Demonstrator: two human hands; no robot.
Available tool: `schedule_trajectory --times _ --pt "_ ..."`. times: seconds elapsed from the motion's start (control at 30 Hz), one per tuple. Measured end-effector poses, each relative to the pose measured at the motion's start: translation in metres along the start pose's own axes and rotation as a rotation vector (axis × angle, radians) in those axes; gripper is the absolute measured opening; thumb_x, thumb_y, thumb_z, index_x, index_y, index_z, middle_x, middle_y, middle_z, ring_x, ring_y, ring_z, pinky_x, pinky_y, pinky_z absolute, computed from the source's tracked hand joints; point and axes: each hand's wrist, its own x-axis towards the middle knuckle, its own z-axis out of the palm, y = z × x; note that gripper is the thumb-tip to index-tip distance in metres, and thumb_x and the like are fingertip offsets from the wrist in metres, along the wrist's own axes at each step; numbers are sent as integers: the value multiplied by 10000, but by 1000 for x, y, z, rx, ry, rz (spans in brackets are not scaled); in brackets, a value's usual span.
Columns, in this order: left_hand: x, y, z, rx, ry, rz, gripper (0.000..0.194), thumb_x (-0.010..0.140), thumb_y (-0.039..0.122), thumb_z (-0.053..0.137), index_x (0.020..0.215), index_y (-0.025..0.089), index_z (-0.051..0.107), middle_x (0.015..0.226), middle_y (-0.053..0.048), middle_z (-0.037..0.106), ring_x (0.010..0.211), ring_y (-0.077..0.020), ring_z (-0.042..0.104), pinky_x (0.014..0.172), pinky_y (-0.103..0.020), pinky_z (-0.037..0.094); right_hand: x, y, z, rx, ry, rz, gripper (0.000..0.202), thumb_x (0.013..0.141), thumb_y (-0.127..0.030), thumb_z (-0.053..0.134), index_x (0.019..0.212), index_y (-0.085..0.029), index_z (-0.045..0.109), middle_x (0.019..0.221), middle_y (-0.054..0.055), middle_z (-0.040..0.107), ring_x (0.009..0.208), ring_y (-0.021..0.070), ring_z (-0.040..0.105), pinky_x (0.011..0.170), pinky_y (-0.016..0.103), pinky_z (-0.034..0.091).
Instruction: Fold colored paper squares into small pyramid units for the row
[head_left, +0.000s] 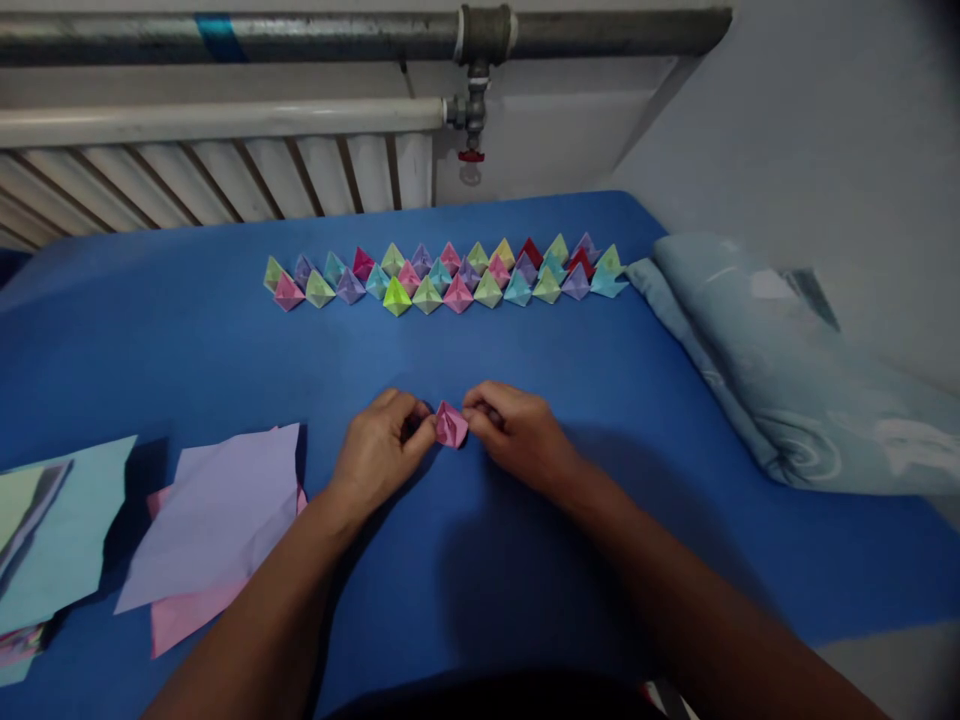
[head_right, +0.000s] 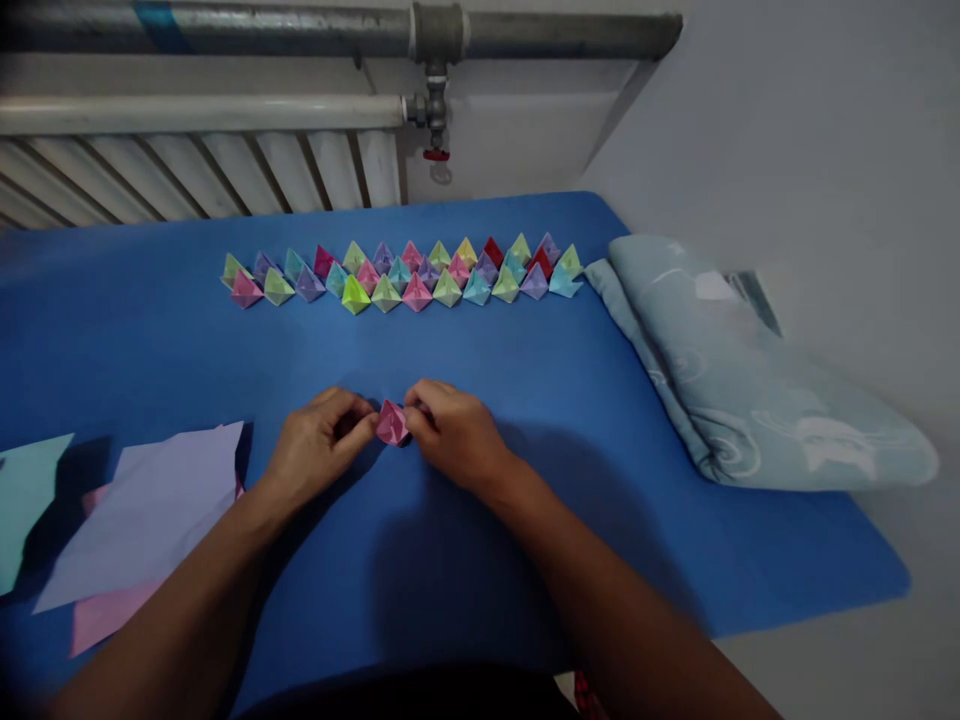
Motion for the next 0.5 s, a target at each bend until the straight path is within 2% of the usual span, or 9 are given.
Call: schedule_trajectory --times 0.1,0.33,0.5 --pt "1 0 -3 -84 72 -86 130 834 265 543 846 181 641 755 -1 615 605 -112 530 605 -256 432 -8 -5 -5 31 -52 -80 89 850 -197 545 882 -188 628 758 0 617 656 108 528 637 225 375" --pt "1 -2 -3 -131 133 -174 141 823 285 544 852 190 645 809 -15 647 658 -130 570 662 -286 474 -14 -7 -1 -193 -219 -185 148 879 -177 498 865 -180 645 770 16 596 653 114 497 607 233 328" --pt "2 -3 -5 -191 126 -210 158 820 314 548 861 197 644 839 -24 663 719 -150 605 698 -301 485 -14 -7 -13 -250 -204 -264 158 875 -136 479 851 -164 633 799 32 581 696 122 502 629 235 340"
